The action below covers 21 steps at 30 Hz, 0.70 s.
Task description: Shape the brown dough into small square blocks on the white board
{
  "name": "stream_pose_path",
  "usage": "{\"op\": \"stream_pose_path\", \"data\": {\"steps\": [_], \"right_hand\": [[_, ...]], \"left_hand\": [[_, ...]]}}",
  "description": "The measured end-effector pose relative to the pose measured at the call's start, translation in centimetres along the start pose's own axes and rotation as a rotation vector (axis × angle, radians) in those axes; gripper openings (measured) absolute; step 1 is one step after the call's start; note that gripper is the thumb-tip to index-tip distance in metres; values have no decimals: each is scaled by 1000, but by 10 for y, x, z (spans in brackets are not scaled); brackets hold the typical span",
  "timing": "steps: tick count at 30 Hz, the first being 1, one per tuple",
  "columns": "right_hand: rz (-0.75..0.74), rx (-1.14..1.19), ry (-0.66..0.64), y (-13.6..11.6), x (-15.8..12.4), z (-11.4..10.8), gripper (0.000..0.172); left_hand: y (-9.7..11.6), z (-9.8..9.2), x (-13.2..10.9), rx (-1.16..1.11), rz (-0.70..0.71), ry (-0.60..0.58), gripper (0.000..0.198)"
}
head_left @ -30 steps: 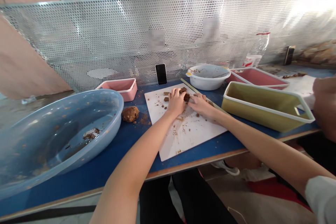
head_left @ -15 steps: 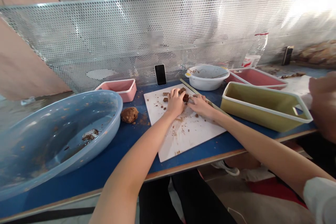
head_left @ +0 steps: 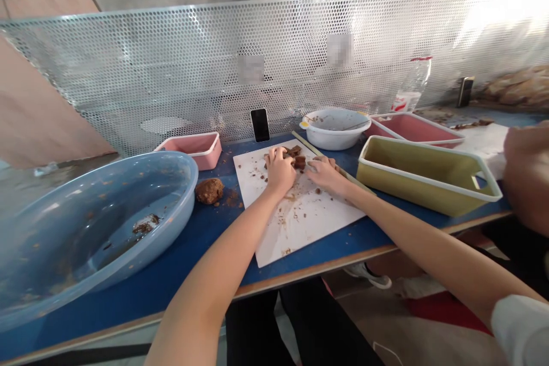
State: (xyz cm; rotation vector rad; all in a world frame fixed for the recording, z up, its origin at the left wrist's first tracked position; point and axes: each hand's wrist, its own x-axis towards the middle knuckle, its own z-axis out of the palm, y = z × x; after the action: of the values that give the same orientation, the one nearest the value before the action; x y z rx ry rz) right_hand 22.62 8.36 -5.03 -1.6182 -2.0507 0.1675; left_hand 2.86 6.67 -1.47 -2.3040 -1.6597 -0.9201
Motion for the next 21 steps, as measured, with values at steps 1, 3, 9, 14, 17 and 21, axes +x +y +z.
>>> {"op": "stream_pose_path", "data": {"steps": [1, 3, 9, 14, 17, 21], "right_hand": [[7, 12, 0, 0, 0, 0, 39], [35, 42, 1, -2, -1, 0, 38], [54, 89, -5, -5, -1, 0, 36], [70, 78, -30, -9, -1, -4, 39], [93, 62, -29, -10, -3, -11, 49], [139, 43, -26, -10, 2, -21, 63]], "left_hand": [[0, 1, 0, 3, -1, 3, 34], [-1, 2, 1, 6, 1, 11, 36], [-5, 10, 2, -5, 41, 35, 37], [-5, 9, 2, -31, 50, 73, 35], [-4, 6, 1, -54, 23, 98, 33], [-3, 3, 1, -96, -36, 149, 33]]}}
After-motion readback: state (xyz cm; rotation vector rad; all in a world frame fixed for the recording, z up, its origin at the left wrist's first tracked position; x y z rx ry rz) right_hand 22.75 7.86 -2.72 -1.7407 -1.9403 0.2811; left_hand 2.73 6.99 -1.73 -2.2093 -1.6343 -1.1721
